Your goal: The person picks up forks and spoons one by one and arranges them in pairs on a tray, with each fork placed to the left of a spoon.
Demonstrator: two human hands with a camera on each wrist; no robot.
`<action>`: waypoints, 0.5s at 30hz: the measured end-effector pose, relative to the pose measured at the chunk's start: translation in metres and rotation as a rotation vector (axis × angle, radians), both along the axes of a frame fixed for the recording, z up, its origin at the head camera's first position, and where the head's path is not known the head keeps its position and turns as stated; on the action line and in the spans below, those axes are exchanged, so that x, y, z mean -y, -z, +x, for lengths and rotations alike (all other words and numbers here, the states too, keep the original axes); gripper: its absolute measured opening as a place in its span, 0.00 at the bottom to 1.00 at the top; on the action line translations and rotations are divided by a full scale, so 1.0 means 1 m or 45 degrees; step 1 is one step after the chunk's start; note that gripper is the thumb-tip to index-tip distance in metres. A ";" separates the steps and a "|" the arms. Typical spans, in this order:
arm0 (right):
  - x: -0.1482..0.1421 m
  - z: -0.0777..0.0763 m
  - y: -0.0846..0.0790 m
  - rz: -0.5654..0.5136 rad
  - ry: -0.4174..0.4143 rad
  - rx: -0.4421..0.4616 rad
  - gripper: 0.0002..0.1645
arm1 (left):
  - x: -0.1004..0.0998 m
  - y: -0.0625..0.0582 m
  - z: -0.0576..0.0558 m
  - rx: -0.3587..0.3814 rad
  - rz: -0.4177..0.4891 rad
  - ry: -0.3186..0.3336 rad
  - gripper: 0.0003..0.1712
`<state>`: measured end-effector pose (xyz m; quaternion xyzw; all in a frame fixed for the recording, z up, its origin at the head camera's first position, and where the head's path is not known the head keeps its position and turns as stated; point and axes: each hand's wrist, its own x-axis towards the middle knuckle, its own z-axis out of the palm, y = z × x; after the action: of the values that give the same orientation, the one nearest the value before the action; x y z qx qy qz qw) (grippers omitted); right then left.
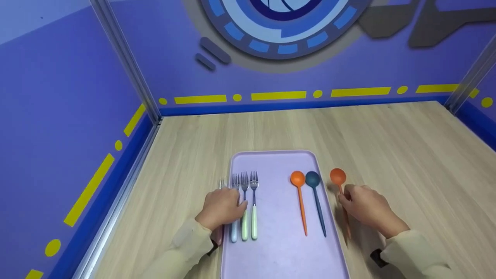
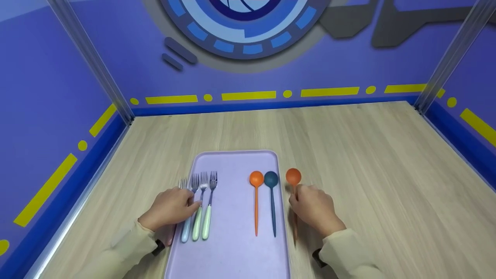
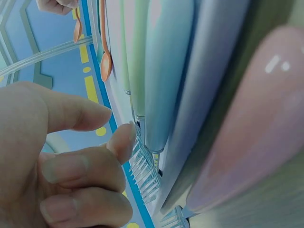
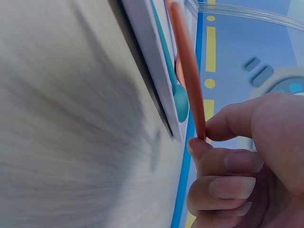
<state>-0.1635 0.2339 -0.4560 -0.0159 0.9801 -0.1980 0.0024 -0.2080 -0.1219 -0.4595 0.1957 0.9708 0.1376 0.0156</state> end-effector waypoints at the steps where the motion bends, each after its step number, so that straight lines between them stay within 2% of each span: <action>1: 0.001 0.000 0.000 -0.003 -0.001 -0.001 0.14 | 0.000 0.000 0.000 0.005 0.000 0.000 0.24; 11: 0.012 0.000 -0.006 0.007 -0.015 -0.062 0.14 | 0.008 0.002 0.001 -0.013 0.040 -0.022 0.25; 15: 0.018 0.000 -0.010 0.007 -0.024 -0.048 0.14 | 0.012 0.002 0.002 -0.002 0.053 -0.039 0.23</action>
<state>-0.1639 0.2162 -0.4460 -0.0290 0.9802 -0.1951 -0.0143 -0.2059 -0.1338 -0.4612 0.1813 0.9707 0.1576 0.0086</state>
